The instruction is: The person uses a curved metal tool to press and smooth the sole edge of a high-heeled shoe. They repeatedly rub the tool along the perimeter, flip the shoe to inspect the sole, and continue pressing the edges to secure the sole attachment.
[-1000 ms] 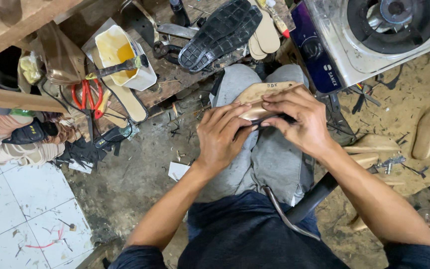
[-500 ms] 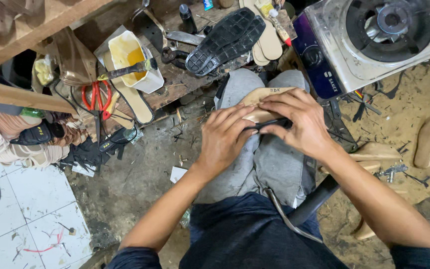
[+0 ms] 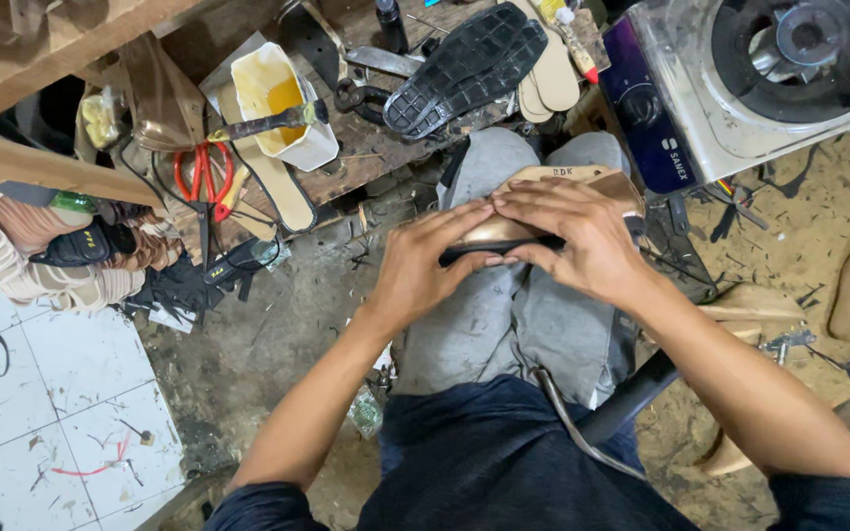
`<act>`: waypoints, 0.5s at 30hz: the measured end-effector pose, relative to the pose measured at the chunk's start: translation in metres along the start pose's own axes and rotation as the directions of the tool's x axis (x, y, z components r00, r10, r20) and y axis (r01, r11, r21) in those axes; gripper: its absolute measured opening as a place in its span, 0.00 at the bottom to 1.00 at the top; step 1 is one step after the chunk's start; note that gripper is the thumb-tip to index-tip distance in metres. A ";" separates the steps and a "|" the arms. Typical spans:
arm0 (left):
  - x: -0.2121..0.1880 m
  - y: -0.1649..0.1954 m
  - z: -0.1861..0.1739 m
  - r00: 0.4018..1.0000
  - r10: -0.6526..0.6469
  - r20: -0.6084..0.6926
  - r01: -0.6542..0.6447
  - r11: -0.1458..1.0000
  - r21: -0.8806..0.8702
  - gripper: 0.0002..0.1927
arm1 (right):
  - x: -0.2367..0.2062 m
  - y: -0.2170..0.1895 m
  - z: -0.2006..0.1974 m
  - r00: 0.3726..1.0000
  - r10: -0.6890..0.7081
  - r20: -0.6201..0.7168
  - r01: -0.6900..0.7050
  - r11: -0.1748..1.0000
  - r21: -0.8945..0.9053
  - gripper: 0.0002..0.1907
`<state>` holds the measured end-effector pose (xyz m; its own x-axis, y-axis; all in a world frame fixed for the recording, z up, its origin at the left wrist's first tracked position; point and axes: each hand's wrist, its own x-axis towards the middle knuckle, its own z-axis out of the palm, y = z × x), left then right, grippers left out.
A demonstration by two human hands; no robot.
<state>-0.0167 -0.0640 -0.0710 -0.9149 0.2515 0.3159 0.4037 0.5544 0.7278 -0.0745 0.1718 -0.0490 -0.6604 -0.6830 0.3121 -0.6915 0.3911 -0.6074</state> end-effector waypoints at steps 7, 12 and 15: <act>-0.003 -0.007 0.004 0.998 -0.023 -0.061 0.020 0.999 -0.038 0.26 | 0.003 0.007 0.009 0.997 0.071 -0.014 -0.070 0.996 0.057 0.29; -0.002 -0.008 -0.009 0.999 -0.016 0.040 0.022 0.987 -0.158 0.24 | 0.009 0.002 0.002 0.999 -0.006 0.044 0.003 0.998 0.068 0.30; -0.003 -0.005 -0.008 0.997 -0.066 0.045 0.071 0.987 -0.141 0.22 | 0.011 -0.001 -0.001 0.996 0.042 0.076 -0.049 0.995 0.091 0.30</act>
<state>-0.0162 -0.0739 -0.0706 -0.9381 0.2500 0.2397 0.3321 0.4535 0.8271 -0.0815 0.1644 -0.0437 -0.6646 -0.7109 0.2300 -0.6290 0.3661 -0.6858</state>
